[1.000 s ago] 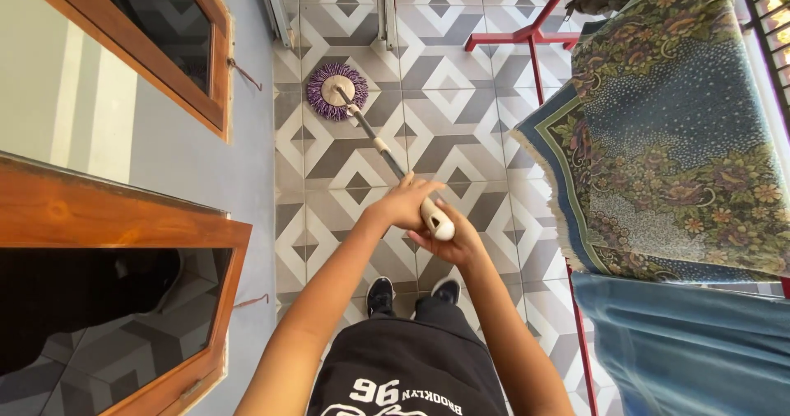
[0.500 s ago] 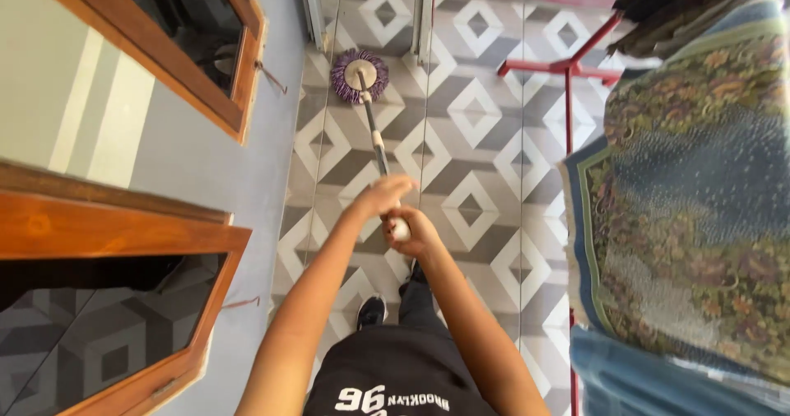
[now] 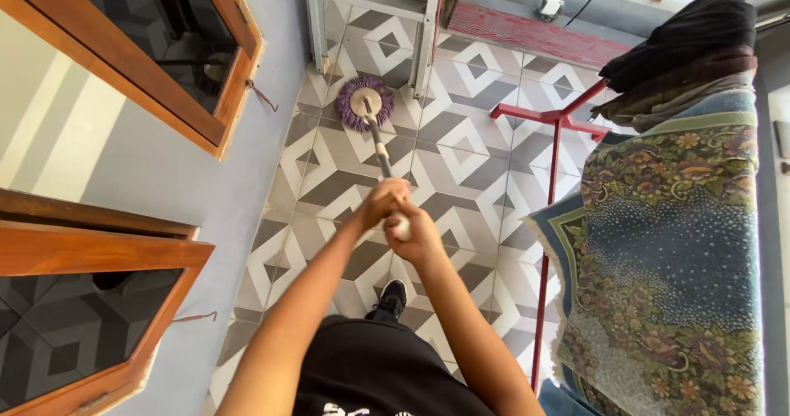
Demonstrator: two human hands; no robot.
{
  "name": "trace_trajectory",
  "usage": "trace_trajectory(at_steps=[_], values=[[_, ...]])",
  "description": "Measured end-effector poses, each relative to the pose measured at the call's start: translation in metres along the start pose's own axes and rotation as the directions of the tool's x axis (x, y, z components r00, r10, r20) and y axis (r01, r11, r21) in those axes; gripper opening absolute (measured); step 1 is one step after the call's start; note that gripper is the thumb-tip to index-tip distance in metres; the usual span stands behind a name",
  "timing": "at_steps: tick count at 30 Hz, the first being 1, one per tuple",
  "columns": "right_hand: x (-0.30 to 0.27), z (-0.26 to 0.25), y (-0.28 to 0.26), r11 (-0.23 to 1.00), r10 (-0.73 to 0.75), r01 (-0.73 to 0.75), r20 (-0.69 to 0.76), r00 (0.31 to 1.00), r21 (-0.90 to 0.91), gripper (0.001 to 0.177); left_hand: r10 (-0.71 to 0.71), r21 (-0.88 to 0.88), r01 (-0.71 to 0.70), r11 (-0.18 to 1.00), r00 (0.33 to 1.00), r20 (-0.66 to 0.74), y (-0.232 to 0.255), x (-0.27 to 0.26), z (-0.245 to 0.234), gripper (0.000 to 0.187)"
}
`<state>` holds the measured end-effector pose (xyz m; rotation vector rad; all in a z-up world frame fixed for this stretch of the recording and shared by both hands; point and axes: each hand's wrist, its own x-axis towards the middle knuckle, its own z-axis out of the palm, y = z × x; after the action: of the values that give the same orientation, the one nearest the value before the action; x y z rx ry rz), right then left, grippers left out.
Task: Mopping a patterned tiled floor on a balcony or patio.
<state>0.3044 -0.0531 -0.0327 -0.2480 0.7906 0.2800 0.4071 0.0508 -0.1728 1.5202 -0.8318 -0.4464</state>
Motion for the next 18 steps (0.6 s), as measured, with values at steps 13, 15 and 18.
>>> trace_trajectory(at_steps=[13, 15, 18], values=[[-0.084, -0.029, 0.008, 0.977, 0.01, 0.025, -0.163, 0.987, 0.212, 0.024, -0.224, 0.396, 0.114, 0.911, 0.944, 0.241, 0.057, 0.014, 0.045, 0.027], [-0.08, -0.01, 0.024, 0.972, -0.05, 0.057, -0.036, 0.998, 0.228, 0.029, -0.126, 0.359, 0.012, 0.933, 0.947, 0.296, 0.027, 0.005, 0.026, 0.032], [-0.028, -0.015, 0.075, 0.977, -0.152, 0.144, -0.039, 0.988, -0.158, 0.011, 0.025, 0.385, -0.128, 0.914, 0.965, 0.261, 0.028, -0.037, -0.02, 0.035]])
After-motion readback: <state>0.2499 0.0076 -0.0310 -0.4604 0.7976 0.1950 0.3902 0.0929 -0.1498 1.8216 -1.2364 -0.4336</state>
